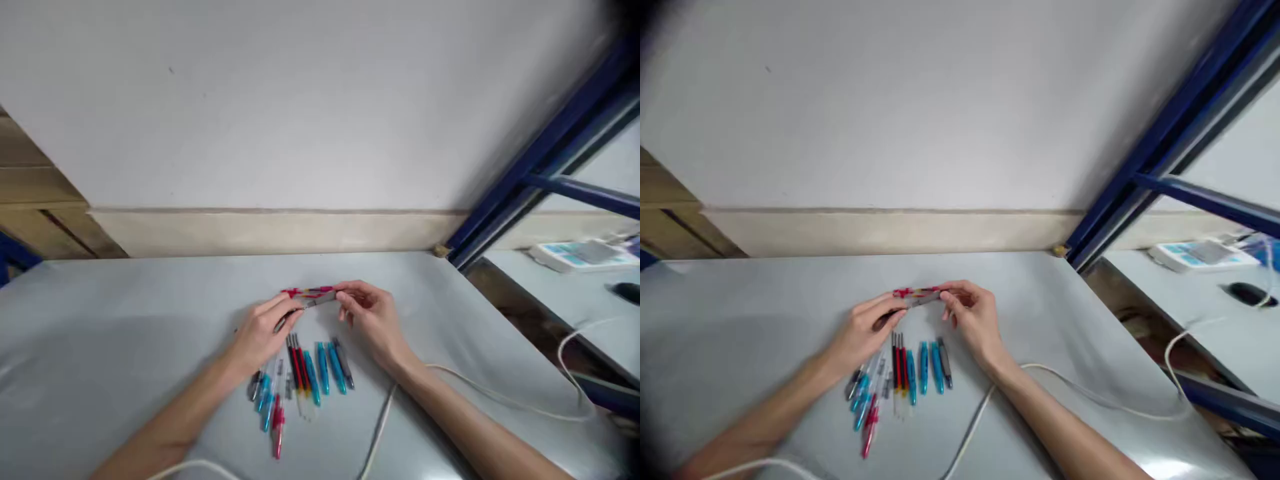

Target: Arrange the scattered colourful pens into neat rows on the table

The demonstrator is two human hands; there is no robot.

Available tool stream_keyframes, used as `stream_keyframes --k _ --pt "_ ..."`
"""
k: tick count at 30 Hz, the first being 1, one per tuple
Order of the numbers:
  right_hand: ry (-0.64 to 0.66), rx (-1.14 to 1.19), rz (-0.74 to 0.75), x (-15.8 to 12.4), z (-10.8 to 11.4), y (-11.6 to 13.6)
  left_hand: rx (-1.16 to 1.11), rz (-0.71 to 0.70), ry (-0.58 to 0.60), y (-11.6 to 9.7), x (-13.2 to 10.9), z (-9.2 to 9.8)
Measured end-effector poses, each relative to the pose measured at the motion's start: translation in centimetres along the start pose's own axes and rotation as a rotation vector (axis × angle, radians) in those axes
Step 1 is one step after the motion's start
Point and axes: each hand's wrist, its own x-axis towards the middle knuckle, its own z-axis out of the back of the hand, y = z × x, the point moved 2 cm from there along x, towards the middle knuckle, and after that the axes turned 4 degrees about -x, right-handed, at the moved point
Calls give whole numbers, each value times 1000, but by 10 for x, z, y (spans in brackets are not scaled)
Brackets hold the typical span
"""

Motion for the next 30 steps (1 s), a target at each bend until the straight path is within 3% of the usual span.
stream_keyframes --k 4,9,12,30 --pt "38 7 2 0 -5 2 -10 4 -6 2 1 3" --pt "-37 26 17 1 -4 3 -45 -3 -1 -2 1 7" --pt "-17 37 0 3 -5 3 -43 -6 16 0 1 8" --pt "17 -14 2 3 -9 2 118 -35 73 3 -5 14"
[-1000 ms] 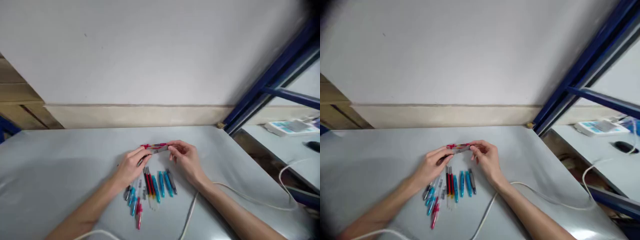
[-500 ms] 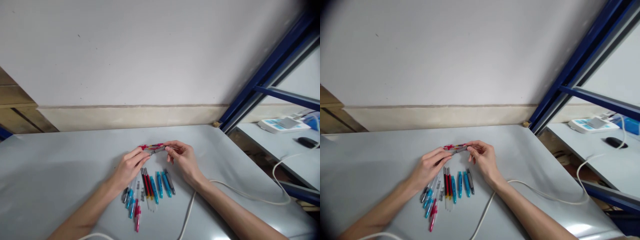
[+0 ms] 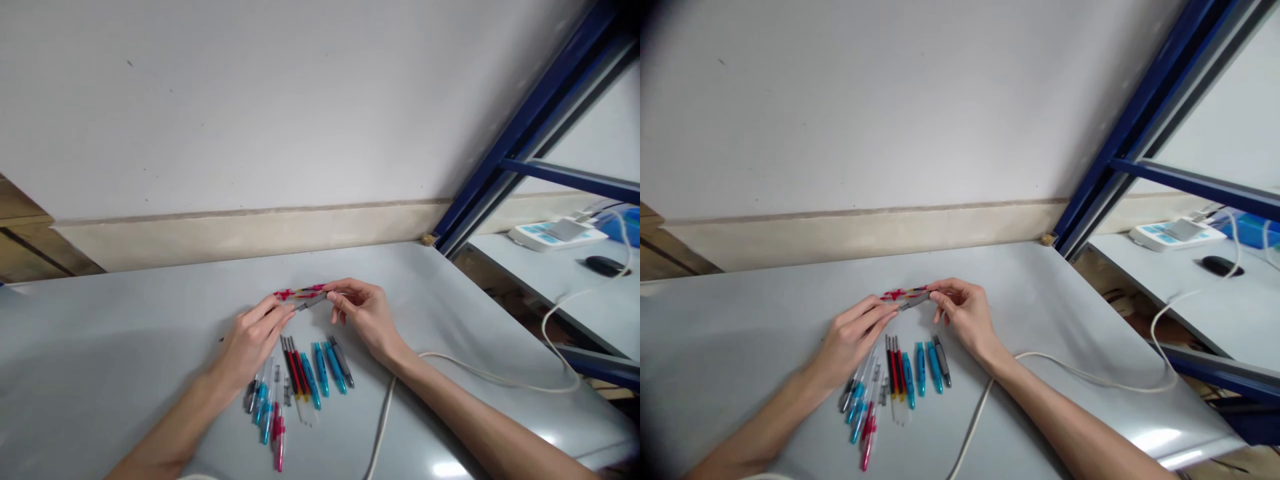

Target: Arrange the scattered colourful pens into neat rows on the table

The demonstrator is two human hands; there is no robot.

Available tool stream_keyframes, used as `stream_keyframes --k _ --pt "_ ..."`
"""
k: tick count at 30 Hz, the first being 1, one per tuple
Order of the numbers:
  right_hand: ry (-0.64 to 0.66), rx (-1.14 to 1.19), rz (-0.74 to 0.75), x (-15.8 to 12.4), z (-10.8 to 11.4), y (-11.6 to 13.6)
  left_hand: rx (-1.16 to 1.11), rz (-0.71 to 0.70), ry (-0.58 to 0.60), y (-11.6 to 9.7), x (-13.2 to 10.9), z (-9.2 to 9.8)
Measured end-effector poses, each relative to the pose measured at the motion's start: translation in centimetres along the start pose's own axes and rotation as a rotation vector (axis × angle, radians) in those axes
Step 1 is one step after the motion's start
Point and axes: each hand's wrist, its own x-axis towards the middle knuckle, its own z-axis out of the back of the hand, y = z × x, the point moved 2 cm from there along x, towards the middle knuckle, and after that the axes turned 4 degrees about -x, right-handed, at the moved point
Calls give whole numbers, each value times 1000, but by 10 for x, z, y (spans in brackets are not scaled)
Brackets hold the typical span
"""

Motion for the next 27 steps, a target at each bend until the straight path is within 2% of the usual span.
stream_keyframes --k 10,12,16,18,22,27 --pt "84 -85 -2 -8 -5 -2 72 27 5 -5 3 4" --pt "82 -132 88 -12 -6 0 147 24 48 -7 4 2" --pt "188 -300 442 -24 -14 9 252 -73 162 -13 4 -5" --pt "207 -335 522 -28 -16 11 254 -114 205 -16 4 -7" --pt "90 -354 454 -25 -14 10 292 -165 220 -17 4 -1" --pt "24 -337 415 -24 -11 10 418 -239 100 -12 6 12"
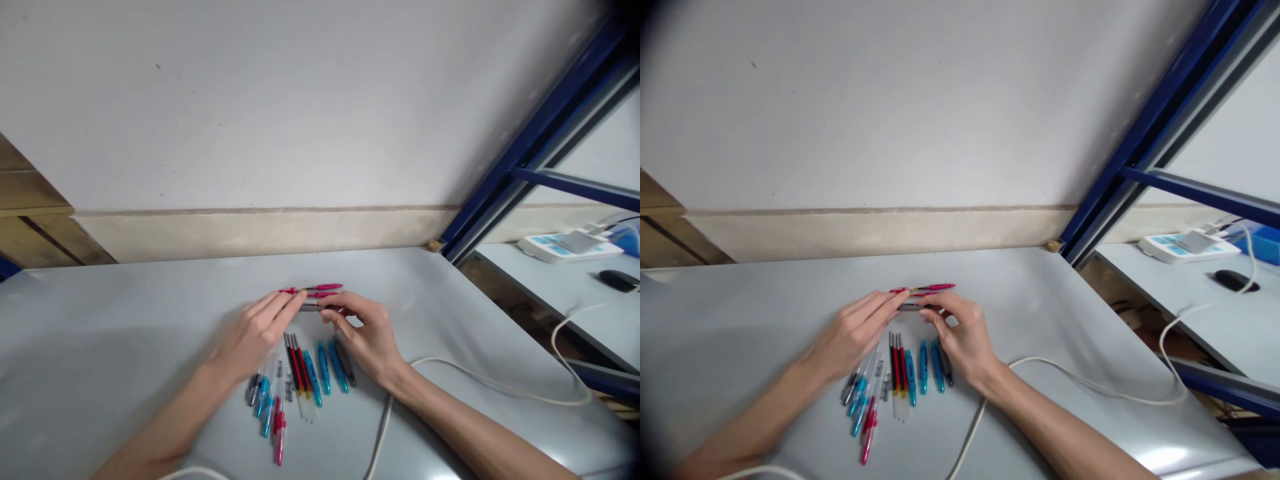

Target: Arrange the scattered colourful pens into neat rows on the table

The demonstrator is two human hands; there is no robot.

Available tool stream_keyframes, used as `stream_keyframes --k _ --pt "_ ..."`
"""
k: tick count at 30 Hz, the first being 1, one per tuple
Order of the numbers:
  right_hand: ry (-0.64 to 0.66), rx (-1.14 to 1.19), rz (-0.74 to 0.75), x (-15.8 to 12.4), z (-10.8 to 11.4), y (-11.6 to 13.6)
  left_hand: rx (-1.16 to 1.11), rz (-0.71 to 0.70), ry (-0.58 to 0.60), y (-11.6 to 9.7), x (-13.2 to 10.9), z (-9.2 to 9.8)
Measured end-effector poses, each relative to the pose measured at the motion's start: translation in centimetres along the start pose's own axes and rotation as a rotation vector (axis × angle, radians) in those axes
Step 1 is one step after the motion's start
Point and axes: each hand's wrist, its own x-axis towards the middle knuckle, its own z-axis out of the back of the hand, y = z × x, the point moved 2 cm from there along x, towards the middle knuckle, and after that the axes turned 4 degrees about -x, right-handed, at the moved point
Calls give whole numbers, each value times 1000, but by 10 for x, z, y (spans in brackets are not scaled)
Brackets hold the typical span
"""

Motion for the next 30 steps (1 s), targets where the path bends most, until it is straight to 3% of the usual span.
stream_keyframes --k 4,12,19,25,30 --pt "-15 21 -27 -1 0 2 95 69 -53 4 -2 3" --pt "90 -26 -275 1 0 -5 -98 70 -51 0 1 0" --pt "56 7 -114 4 3 2 -95 198 -42 7 -4 -2" --pt "123 -50 -255 3 3 -2 -160 148 -22 3 -3 -3" --pt "79 -9 -130 3 2 0 -136 211 -43 7 -6 -4"
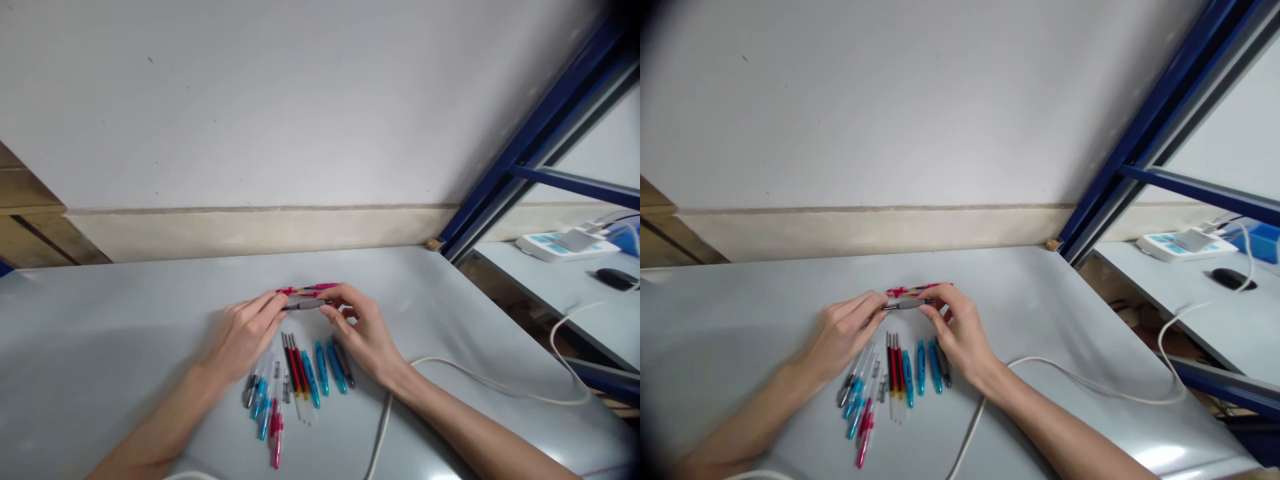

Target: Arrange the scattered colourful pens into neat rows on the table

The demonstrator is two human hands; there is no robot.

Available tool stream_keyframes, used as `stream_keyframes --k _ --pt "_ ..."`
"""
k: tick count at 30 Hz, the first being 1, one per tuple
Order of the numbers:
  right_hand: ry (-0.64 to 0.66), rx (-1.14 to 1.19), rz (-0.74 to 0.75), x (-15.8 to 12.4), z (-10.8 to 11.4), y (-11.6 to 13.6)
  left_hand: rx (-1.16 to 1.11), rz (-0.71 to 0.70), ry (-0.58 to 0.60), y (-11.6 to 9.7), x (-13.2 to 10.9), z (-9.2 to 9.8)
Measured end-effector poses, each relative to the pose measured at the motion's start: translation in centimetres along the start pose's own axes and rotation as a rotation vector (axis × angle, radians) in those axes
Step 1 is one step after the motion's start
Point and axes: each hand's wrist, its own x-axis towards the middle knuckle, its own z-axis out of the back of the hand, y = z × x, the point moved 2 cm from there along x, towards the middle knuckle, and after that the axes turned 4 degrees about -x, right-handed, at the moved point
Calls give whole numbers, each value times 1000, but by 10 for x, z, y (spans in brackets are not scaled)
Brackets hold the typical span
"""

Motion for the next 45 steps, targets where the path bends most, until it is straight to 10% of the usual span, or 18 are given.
stream_keyframes --k 45 --pt "19 1 -25 1 0 -12 -235 40 41 -1 3 -7"
